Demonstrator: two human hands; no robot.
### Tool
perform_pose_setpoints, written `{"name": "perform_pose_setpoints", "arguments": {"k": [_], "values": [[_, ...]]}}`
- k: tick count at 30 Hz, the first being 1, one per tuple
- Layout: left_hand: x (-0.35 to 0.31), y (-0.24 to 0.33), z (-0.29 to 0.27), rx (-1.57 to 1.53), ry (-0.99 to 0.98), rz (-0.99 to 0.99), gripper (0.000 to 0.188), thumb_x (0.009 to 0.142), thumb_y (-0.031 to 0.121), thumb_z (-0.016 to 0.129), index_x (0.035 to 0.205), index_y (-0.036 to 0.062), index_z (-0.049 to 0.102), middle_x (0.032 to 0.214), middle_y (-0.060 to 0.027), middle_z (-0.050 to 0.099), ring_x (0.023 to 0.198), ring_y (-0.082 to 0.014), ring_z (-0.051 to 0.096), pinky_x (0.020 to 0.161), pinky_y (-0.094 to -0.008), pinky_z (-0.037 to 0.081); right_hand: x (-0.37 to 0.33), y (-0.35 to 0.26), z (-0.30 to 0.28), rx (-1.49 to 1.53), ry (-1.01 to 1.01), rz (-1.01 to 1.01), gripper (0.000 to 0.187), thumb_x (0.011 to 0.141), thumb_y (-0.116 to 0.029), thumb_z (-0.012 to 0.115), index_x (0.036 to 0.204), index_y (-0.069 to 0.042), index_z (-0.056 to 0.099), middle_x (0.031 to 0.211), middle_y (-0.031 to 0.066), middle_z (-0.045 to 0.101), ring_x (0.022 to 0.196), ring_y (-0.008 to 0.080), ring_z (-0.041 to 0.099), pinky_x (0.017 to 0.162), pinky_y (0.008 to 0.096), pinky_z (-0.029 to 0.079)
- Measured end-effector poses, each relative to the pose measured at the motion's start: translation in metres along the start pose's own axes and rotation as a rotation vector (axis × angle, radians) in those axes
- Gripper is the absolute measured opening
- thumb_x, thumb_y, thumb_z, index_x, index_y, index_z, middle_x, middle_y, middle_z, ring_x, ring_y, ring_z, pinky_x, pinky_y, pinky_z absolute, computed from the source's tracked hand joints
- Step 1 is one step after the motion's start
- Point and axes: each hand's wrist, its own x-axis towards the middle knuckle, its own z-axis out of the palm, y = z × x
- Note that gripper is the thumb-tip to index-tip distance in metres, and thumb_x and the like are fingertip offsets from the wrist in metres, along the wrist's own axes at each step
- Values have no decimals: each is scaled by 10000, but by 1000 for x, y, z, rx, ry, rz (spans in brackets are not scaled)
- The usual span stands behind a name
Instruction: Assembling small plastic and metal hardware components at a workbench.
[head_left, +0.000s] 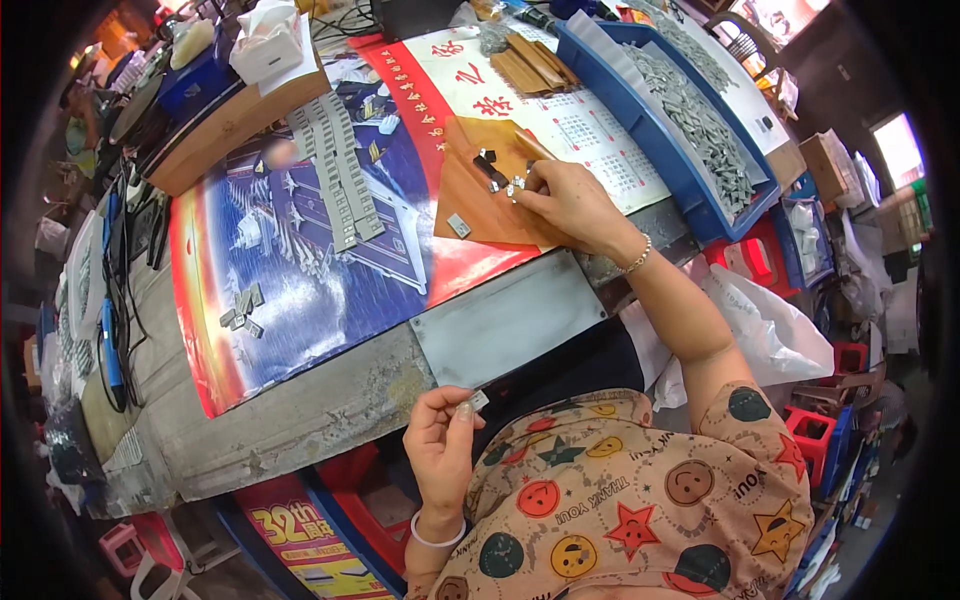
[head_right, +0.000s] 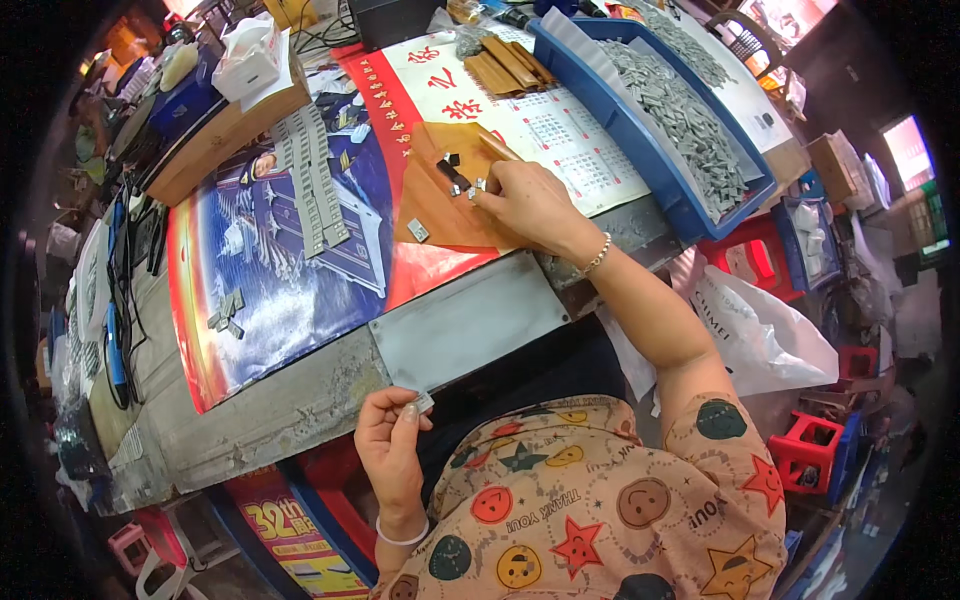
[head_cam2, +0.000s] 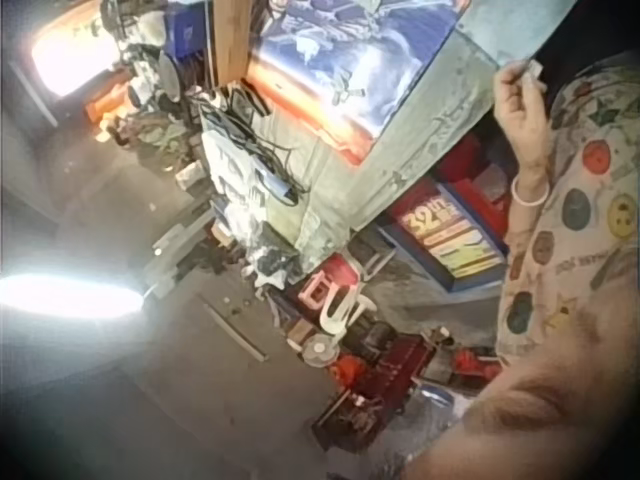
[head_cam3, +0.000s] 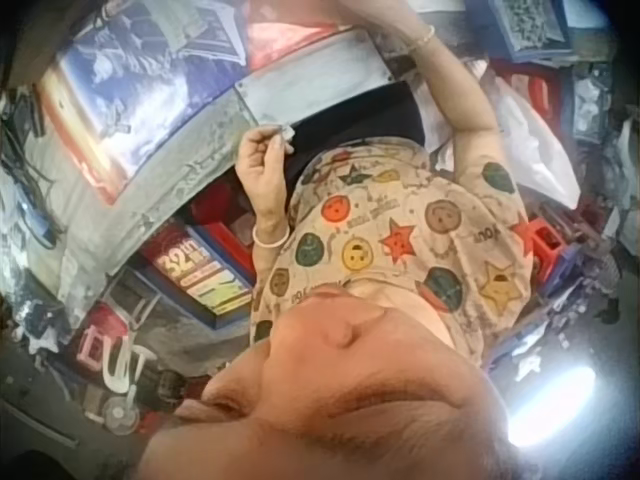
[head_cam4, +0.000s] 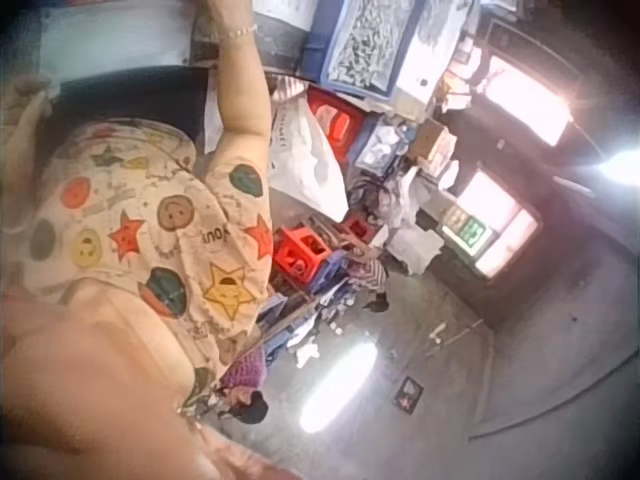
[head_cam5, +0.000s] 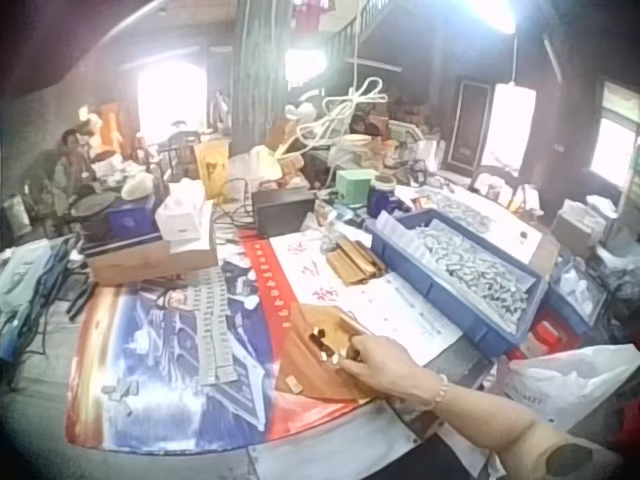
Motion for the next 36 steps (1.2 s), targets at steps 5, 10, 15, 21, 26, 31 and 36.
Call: {"name": "perform_pose_setpoints", "arguments": {"k": [5, 10, 15, 21, 26, 31, 36], "values": [[0, -3, -2, 20, -17, -3, 113, 908, 7, 535, 1016, -20, 559, 874, -40, 606, 742, -60, 545, 696, -191, 452, 4, -6, 7, 72, -34, 44, 198, 795, -196, 628, 798, 1, 622, 789, 154, 654, 759, 301, 633, 694, 387, 479], [1, -1, -1, 10, -21, -14, 113, 908, 10, 536, 1016, -17, 559, 863, -34, 599, 740, -60, 543, 696, -191, 451, 7, -4, 12, 119, -8, -22, 165, 800, -122, 629, 836, 38, 613, 753, 144, 649, 693, 237, 628, 659, 332, 483], [2, -3, -4, -14, -33, 2, 139, 913, -1, 534, 1047, -29, 559, 853, -28, 594, 741, -58, 556, 676, -184, 452, 2, -14, 11, 88, 20, -81, 137, 793, -93, 630, 816, 31, 579, 737, 122, 632, 683, 207, 619, 650, 315, 480], [0, -2, -4, 38, -39, 4, 159, 909, -8, 543, 1057, -37, 591, 866, -30, 602, 741, -56, 563, 658, -182, 448, -64, -48, -2, 572, -133, -174, 96, 775, -79, 647, 789, -8, 583, 721, 61, 634, 658, 137, 600, 631, 295, 480], [2, 1, 4, 120, -46, -8, 153, 904, -13, 562, 1042, -41, 621, 853, -30, 599, 728, -59, 567, 648, -182, 450, -117, -73, 5, 844, -475, -173, 83, 833, -61, 629, 836, -5, 569, 749, 14, 601, 690, 75, 559, 638, 238, 467], [2, 2, 13, 151, -27, 65, 124, 891, -23, 593, 1008, -44, 625, 869, -34, 639, 718, -59, 579, 653, -186, 473, -129, -72, 10, 908, -464, -190, 98, 827, -52, 628, 851, 3, 550, 764, 24, 576, 664, 80, 534, 595, 243, 443], [0, 4, 19, 187, -9, 99, 108, 888, -21, 601, 991, -39, 629, 851, -26, 639, 702, -56, 574, 645, -182, 471, -132, -67, 16, 939, -392, -296, 83, 826, -34, 609, 845, 5, 538, 788, 44, 548, 657, 88, 517, 579, 248, 429]]}}
